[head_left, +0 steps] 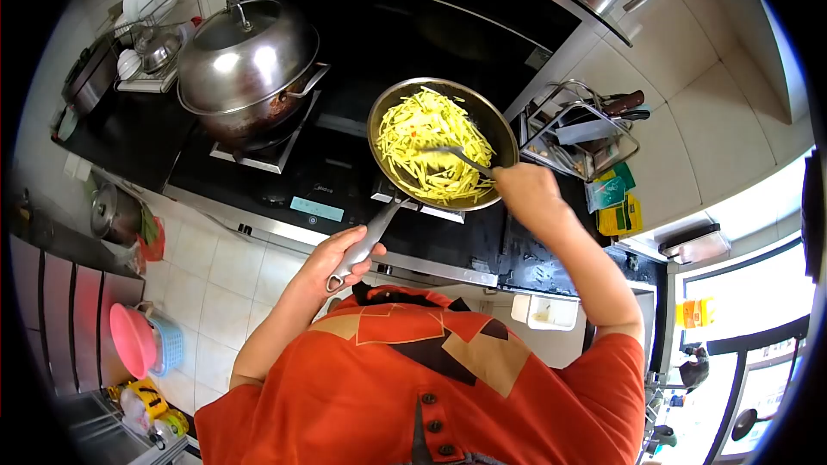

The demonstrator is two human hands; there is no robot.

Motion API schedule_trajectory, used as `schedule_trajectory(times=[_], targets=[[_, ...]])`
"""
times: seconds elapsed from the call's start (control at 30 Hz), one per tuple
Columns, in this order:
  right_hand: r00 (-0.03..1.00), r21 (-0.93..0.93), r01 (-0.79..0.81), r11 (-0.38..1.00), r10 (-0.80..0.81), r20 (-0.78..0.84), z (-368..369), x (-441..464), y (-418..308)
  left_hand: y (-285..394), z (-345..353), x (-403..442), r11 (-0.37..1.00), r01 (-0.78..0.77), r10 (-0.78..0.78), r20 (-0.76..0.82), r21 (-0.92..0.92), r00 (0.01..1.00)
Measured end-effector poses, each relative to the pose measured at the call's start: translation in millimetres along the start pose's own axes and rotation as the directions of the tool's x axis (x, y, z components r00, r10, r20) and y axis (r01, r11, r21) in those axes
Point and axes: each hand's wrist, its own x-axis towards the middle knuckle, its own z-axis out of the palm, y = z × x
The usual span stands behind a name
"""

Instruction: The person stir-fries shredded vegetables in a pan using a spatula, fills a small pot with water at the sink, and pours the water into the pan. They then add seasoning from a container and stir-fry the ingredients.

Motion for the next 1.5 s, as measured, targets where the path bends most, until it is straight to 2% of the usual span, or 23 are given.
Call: schedule_trajectory(times=[0.07,0.1,0.2,0.23,0.3,0.4,0.5,0.57,0.6,0.63,0.7,0.73,0.77,0.83,0.9,0.93,0.97,1.03,1.13,1.17,1.3,1.37,1.5], targets=[[0.996,0.036,0.033,0.999,-0.029,-0.087,-32,-32,27,-8,6,7,1.0,-0.011,0.011,-0.009,0.017,1.0],[0.977,0.21,0.087,0.974,-0.041,-0.211,-35,-36,7,21,-10,-23,0.995,0.009,0.001,-0.096,0.101,0.995],[0.999,0.111,0.034,0.993,-0.035,0.011,-80,-66,31,5,-3,-5,0.997,-0.006,0.012,-0.073,0.076,0.997],[0.999,0.127,0.031,0.991,-0.034,0.016,-72,-61,24,5,-6,-8,0.999,0.003,0.001,-0.072,0.052,0.997],[0.996,-0.027,0.078,0.997,-0.079,-0.039,-37,-41,14,8,-7,-5,0.999,0.023,-0.021,-0.046,0.043,0.999],[0.985,-0.053,-0.017,0.998,0.008,-0.174,4,2,7,8,-4,-4,1.0,0.019,-0.018,-0.024,0.01,1.0],[0.973,0.027,-0.149,0.989,0.151,-0.177,-5,-9,42,11,3,-6,0.997,0.0,0.008,-0.099,0.079,0.995],[0.962,0.035,-0.219,0.975,0.222,-0.156,-17,-20,63,11,0,-4,0.997,-0.012,0.016,-0.047,0.082,0.999],[0.96,0.067,-0.205,0.976,0.214,-0.178,-9,-20,75,10,1,-4,0.995,-0.013,0.018,-0.054,0.097,0.998],[0.948,0.092,-0.279,0.956,0.289,-0.134,6,-12,86,10,1,-5,0.993,-0.015,0.022,-0.061,0.114,0.998],[0.95,0.298,-0.267,0.917,0.303,-0.081,53,18,109,10,-5,-3,0.991,0.0,0.005,-0.038,0.131,0.999],[0.939,0.547,-0.344,0.763,0.29,0.186,61,35,113,10,-7,-3,0.99,0.009,-0.006,-0.017,0.139,1.0],[0.887,0.714,-0.451,0.536,0.183,0.424,68,48,110,10,-6,-3,0.99,0.007,-0.005,-0.014,0.144,1.0],[0.897,0.879,-0.438,0.189,0.159,0.412,95,58,83,11,-4,-4,0.991,0.015,-0.009,-0.05,0.13,0.999],[0.954,0.943,-0.296,0.155,0.093,0.284,105,54,59,13,2,-6,0.991,0.003,0.001,-0.034,0.135,0.999],[0.964,0.952,-0.261,0.163,0.104,0.246,100,47,48,13,4,-7,0.991,0.003,0.006,-0.065,0.136,0.998],[0.98,0.915,-0.185,0.359,0.136,0.145,91,37,44,12,4,-7,0.991,0.006,0.007,-0.096,0.131,0.995],[0.976,0.726,0.071,0.684,0.101,-0.19,76,14,44,10,2,-5,0.994,-0.004,0.014,-0.089,0.112,0.996],[0.969,0.627,0.087,0.774,0.08,-0.234,31,-15,52,8,0,-5,0.996,-0.015,0.022,-0.071,0.093,0.997],[0.98,0.592,0.022,0.805,0.1,-0.173,22,-13,57,8,0,-5,0.996,-0.018,0.023,-0.062,0.083,0.998],[0.939,0.375,-0.153,0.914,0.253,-0.232,50,44,74,8,1,-6,0.997,-0.011,0.017,-0.071,0.076,0.997],[0.932,0.372,-0.199,0.907,0.293,-0.214,42,72,63,9,1,-6,0.999,-0.011,0.013,-0.042,0.048,0.999],[0.989,0.308,-0.069,0.949,0.104,-0.101,10,99,18,8,4,-7,0.998,-0.019,0.022,-0.039,0.064,0.999]])
